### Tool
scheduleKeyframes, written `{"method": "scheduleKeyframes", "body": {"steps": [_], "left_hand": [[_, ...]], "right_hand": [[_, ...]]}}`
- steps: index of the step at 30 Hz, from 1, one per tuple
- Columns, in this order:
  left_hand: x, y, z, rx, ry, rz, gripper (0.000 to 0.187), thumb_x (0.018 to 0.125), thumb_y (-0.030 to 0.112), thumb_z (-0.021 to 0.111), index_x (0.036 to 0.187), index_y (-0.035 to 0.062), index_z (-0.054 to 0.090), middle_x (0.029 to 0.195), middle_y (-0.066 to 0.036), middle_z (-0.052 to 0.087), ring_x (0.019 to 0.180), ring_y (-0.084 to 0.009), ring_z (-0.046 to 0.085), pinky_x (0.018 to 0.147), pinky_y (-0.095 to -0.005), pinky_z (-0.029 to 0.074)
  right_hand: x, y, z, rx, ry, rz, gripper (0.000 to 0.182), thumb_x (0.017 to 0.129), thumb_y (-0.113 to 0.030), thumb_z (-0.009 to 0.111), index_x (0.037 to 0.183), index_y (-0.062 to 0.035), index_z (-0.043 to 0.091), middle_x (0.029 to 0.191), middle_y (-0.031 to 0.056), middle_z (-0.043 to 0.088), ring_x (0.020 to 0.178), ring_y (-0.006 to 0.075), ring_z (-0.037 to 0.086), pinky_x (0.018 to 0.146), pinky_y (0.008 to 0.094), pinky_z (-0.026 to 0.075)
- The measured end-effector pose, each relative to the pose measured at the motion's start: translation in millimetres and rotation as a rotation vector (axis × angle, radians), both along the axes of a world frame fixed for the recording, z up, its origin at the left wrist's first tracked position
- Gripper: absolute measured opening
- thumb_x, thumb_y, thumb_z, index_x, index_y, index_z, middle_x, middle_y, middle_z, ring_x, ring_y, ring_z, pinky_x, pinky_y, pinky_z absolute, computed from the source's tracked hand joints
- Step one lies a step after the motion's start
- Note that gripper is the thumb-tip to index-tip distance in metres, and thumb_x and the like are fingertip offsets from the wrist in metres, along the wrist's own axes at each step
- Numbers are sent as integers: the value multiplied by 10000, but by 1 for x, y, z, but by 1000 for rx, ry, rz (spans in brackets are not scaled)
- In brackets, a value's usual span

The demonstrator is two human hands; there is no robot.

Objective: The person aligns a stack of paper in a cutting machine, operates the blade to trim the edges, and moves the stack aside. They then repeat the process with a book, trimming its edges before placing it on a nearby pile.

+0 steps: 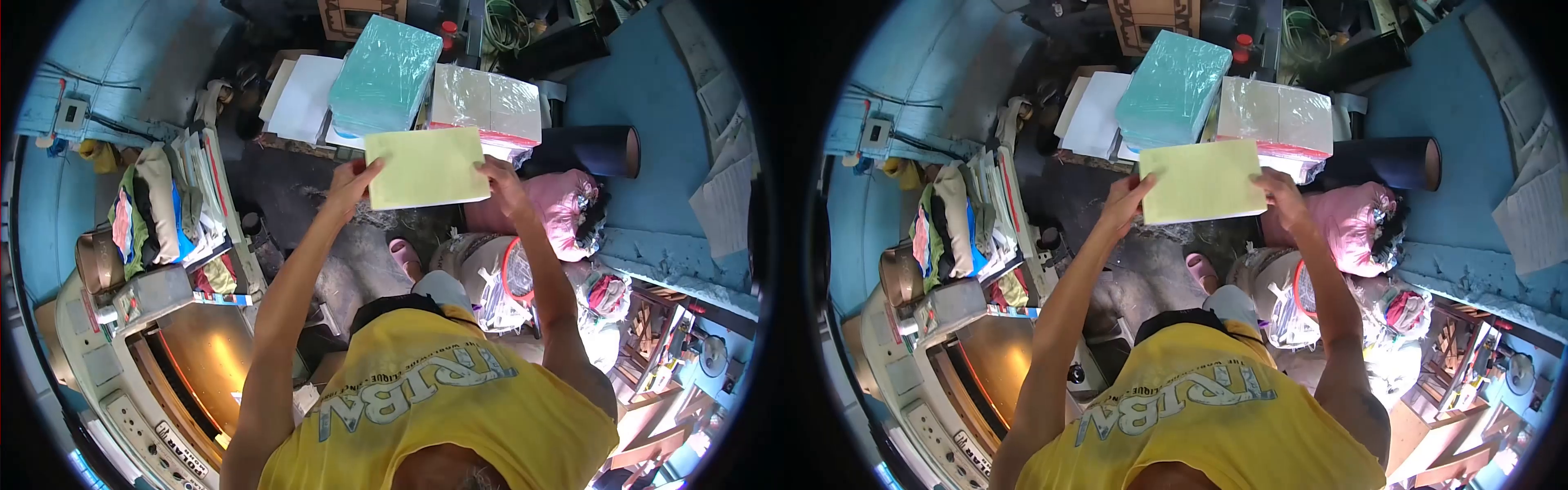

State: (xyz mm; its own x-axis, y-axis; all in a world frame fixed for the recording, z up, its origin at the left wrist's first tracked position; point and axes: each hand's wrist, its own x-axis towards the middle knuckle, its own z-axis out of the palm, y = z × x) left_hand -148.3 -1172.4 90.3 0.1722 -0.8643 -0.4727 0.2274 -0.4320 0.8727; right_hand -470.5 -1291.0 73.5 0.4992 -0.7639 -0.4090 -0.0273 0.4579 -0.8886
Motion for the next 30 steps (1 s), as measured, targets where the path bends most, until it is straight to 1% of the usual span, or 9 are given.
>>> {"method": "scheduleKeyframes", "body": {"steps": [8,12,14,15,17,20,23,26,30], "left_hand": [[-55,-127,-40,4,125,-97,479,915,377,758,1149,-28,656,1016,-89,727,821,-173,717,712,-321,588],[-105,-158,-89,7,287,142,489,860,359,820,1151,5,646,1027,-101,709,913,-207,704,818,-405,596],[-132,-165,-97,-7,405,282,569,798,329,881,1205,40,608,1086,-75,686,970,-201,679,839,-406,584],[-143,-169,-104,-12,425,318,547,820,333,863,1208,48,604,1085,-59,688,964,-183,677,854,-390,581],[-163,-178,-114,-15,473,403,514,833,342,852,1191,70,603,1089,-40,692,953,-143,664,847,-349,576],[-181,-188,-123,29,471,516,420,828,309,859,1039,96,567,979,-7,635,953,-137,642,786,-328,590],[-190,-195,-130,69,456,594,481,801,259,889,1003,84,489,924,-28,593,875,-162,654,733,-314,595],[-187,-201,-145,130,447,552,533,789,259,901,1049,65,478,947,-58,612,842,-180,673,743,-312,575],[-179,-200,-158,126,433,453,531,804,300,890,1098,50,525,1037,-70,657,904,-181,679,801,-325,540]], "right_hand": [[-60,-111,-63,-30,29,-108,378,873,-316,656,1124,-36,689,1008,30,663,981,148,616,861,317,455],[-83,-196,-60,-497,209,159,452,900,-258,623,1237,42,648,1133,86,694,1072,200,646,953,315,462],[-53,-214,-22,-420,349,-34,494,870,-273,628,1242,51,651,1146,102,694,1097,207,629,963,314,450],[-63,-267,-58,-382,314,115,521,852,-262,634,1294,12,643,1159,115,689,1086,208,619,968,311,438],[-28,-292,-16,-534,432,272,552,833,-253,644,1340,-35,628,1161,121,683,1064,206,609,969,316,433],[3,-355,-38,-431,411,458,607,831,-283,678,1396,-75,598,1276,127,655,1215,260,558,1097,378,356],[45,-361,-31,-596,511,527,621,813,-268,687,1398,-86,585,1141,117,683,1058,222,598,973,340,433],[69,-368,-49,-679,624,682,626,807,-264,708,1401,-105,586,1105,116,679,1056,215,593,985,342,420],[70,-371,-57,-408,501,615,635,803,-183,720,1416,-107,572,1080,103,665,1010,195,577,976,346,408]]}}
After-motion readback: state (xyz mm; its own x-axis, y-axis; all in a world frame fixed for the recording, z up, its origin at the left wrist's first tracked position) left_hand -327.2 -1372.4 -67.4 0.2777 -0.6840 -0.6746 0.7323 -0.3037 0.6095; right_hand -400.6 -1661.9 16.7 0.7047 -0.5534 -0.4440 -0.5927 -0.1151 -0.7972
